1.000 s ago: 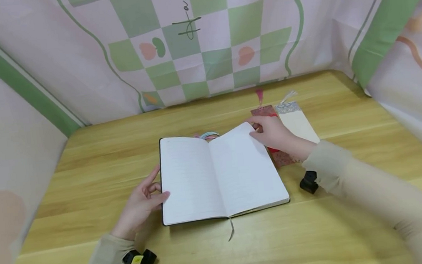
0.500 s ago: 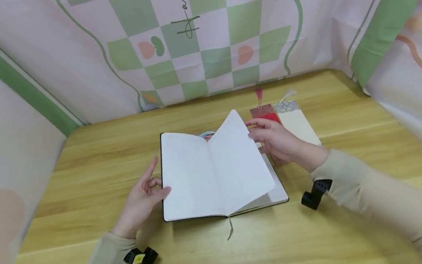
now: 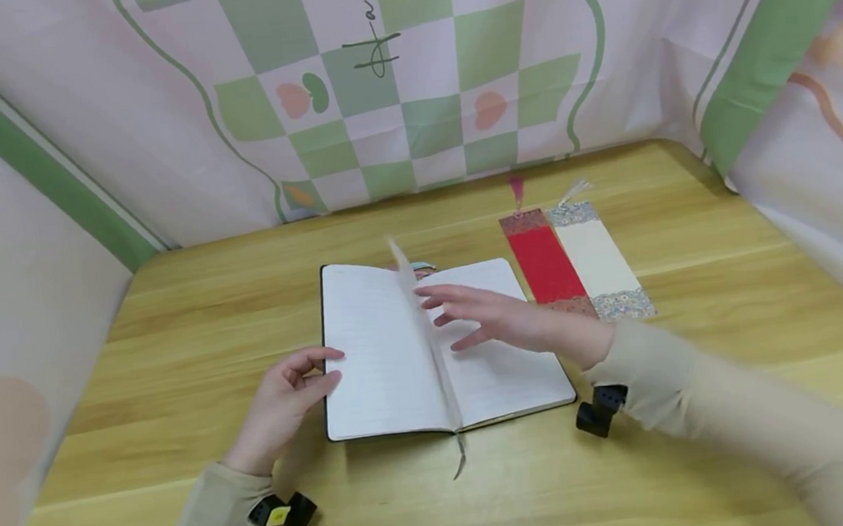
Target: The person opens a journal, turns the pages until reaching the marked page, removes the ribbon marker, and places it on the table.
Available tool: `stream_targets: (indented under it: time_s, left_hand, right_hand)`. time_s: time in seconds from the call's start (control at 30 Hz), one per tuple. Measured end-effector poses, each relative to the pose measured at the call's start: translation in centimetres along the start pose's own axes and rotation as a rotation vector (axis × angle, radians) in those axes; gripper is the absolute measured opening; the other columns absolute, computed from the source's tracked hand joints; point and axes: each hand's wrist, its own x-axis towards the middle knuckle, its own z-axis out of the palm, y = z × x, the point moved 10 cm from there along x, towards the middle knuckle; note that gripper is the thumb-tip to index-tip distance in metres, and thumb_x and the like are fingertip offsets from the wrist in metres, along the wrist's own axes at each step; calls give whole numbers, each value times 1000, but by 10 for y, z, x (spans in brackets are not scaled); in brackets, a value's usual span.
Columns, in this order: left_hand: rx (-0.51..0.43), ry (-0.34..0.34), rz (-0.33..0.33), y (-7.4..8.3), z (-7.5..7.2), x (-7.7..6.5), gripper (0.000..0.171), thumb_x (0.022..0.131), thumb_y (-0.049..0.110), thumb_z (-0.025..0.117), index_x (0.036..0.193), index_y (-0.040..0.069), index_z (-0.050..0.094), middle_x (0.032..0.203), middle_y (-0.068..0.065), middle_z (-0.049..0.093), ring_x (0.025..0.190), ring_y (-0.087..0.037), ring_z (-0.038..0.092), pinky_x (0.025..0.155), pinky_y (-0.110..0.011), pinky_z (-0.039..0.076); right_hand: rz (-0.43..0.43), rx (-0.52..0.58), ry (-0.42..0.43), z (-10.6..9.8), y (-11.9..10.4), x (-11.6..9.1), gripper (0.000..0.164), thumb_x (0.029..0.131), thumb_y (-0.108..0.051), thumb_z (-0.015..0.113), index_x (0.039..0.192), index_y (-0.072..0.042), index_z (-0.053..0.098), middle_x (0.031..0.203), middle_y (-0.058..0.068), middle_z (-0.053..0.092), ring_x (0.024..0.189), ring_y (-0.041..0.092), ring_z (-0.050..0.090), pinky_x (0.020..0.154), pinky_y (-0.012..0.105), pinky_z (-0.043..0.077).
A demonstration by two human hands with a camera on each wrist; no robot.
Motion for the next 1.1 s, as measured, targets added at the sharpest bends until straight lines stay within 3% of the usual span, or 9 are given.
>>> stream_targets:
  time_s: [0.13, 0.27, 0.4, 0.5, 0.57, 0.8, 0.93, 1.1]
  left_hand:
    - [-11, 9, -5, -1, 0, 0, 26, 91, 11, 62, 115, -1, 61, 85, -1, 48, 58, -10, 35, 55, -23, 32]
    - [-64, 26, -23, -3, 1, 2, 26, 93, 15, 60, 113, -2, 61, 90, 1, 53, 67, -11, 43, 57, -22, 38]
    - [-132, 47, -34, -3, 1, 3, 18, 93, 12, 59, 105, -1, 64, 86, 4, 57, 73, -9, 49, 59, -20, 42]
    - [-157, 62, -30, -2, 1, 4, 8, 91, 7, 60, 94, 8, 68, 81, 6, 57, 70, -7, 49, 60, -19, 43]
    - [-166, 66, -22, -1, 1, 4, 12, 90, 5, 61, 89, 12, 70, 78, 7, 57, 68, -6, 49, 59, -19, 43]
    - [-165, 70, -23, -2, 1, 6, 17, 88, 4, 64, 82, 18, 71, 78, 9, 61, 66, -4, 49, 58, -18, 42]
    - [-141, 59, -24, -3, 1, 6, 12, 87, 6, 65, 83, 16, 70, 79, 10, 62, 70, -6, 50, 64, -20, 43]
    - [-117, 55, -41, -4, 0, 5, 5, 89, 7, 63, 89, 8, 68, 77, 8, 60, 70, -8, 48, 63, -22, 41]
  right_hand:
    - [-8, -227, -4, 17, -1, 6, 54, 99, -30, 42, 149, -14, 31, 151, 11, 29, 131, 31, 36, 103, 48, 39]
    - [-18, -385, -3, 29, -3, 9, 51, 98, -32, 46, 146, -17, 37, 149, 8, 33, 128, 27, 39, 106, 48, 33]
    - [-12, -418, -10, 35, 0, 12, 50, 97, -32, 49, 145, -18, 40, 150, 8, 30, 136, 27, 30, 111, 51, 25]
    - [-24, -428, -11, 38, -1, 14, 50, 97, -30, 50, 143, -15, 42, 150, 10, 30, 139, 27, 26, 112, 50, 24]
    - [-31, -433, -7, 38, -3, 13, 49, 97, -29, 51, 143, -14, 42, 149, 10, 31, 138, 26, 27, 112, 50, 24]
    - [-29, -363, 33, 33, -1, 9, 51, 97, -29, 49, 144, -12, 38, 147, 10, 34, 129, 29, 39, 104, 49, 34]
    - [-29, -180, 50, 25, 1, 8, 57, 98, -32, 47, 147, -7, 30, 149, 15, 29, 132, 34, 36, 99, 46, 44]
    - [-20, 41, 138, 0, -2, 2, 63, 97, -34, 44, 147, -3, 22, 148, 23, 22, 134, 41, 31, 93, 49, 48]
